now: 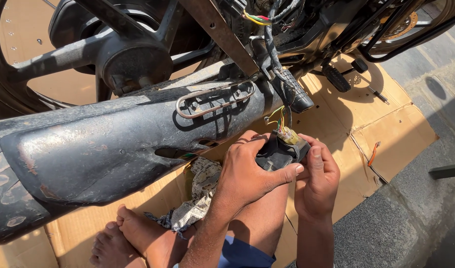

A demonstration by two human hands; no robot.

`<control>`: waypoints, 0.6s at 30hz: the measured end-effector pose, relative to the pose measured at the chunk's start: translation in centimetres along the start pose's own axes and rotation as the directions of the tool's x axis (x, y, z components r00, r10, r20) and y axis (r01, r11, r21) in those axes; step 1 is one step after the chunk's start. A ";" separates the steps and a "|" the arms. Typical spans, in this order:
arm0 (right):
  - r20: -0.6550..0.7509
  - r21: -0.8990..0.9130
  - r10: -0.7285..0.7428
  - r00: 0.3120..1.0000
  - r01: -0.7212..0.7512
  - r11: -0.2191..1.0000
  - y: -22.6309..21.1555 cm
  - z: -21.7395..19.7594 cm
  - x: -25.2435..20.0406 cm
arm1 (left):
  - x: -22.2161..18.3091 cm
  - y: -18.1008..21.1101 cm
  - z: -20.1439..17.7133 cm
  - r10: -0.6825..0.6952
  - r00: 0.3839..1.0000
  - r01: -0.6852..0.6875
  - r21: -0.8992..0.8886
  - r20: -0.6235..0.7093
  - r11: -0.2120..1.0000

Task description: The person sits on cardboard on the ground beside a motorcycle and works on its battery and wiring. They connect wires to the battery terminals, tuck the wiring into place, and fit a black plastic cover and metal bracket over the battery, pressing the parts together by hand.

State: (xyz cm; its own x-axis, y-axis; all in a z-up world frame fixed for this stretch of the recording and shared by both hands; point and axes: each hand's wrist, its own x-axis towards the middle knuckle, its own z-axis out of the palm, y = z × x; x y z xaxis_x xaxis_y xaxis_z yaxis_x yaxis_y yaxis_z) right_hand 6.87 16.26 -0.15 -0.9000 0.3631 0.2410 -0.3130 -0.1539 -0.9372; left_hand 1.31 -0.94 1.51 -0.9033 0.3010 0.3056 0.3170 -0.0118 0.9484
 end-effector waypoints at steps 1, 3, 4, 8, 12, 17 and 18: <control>0.003 -0.001 0.003 1.000 -0.003 1.000 0.2 -0.3 0.1 | 0.0 0.0 0.0 -0.002 1.000 0.002 0.000 -0.004 1.000; -0.061 0.023 -0.040 0.997 0.042 0.999 0.5 -1.0 0.1 | 0.0 0.1 -0.1 -0.010 1.000 0.010 -0.016 0.004 1.000; -0.058 0.022 -0.038 0.998 0.039 0.999 0.5 -1.2 0.1 | 0.0 0.2 -0.1 -0.012 1.000 0.012 -0.017 0.001 1.000; -0.113 0.037 -0.082 0.990 0.086 0.996 1.0 -2.3 0.0 | -0.1 -0.3 0.6 -0.024 0.998 0.027 0.063 -0.053 0.998; -0.135 0.096 -0.074 0.988 0.087 0.992 0.7 -2.1 -0.2 | -0.2 -0.5 1.0 -0.019 0.993 0.038 0.157 -0.119 0.987; -0.153 0.122 -0.031 0.988 0.050 0.991 0.4 -1.6 -0.2 | -0.2 0.0 0.7 -0.033 0.990 0.051 0.129 -0.138 0.990; -0.149 0.126 -0.029 0.988 0.048 0.991 0.4 -1.6 -0.2 | -0.2 0.0 0.8 -0.033 0.990 0.051 0.122 -0.139 0.991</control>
State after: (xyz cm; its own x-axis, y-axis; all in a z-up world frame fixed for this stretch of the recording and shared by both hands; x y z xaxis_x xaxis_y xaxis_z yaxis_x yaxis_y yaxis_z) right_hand 7.42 17.64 -0.96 -0.8353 0.5006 0.2273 -0.3912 -0.2507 -0.8855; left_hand 1.74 -0.26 1.33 -0.9448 0.1652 0.2828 0.3039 0.1200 0.9451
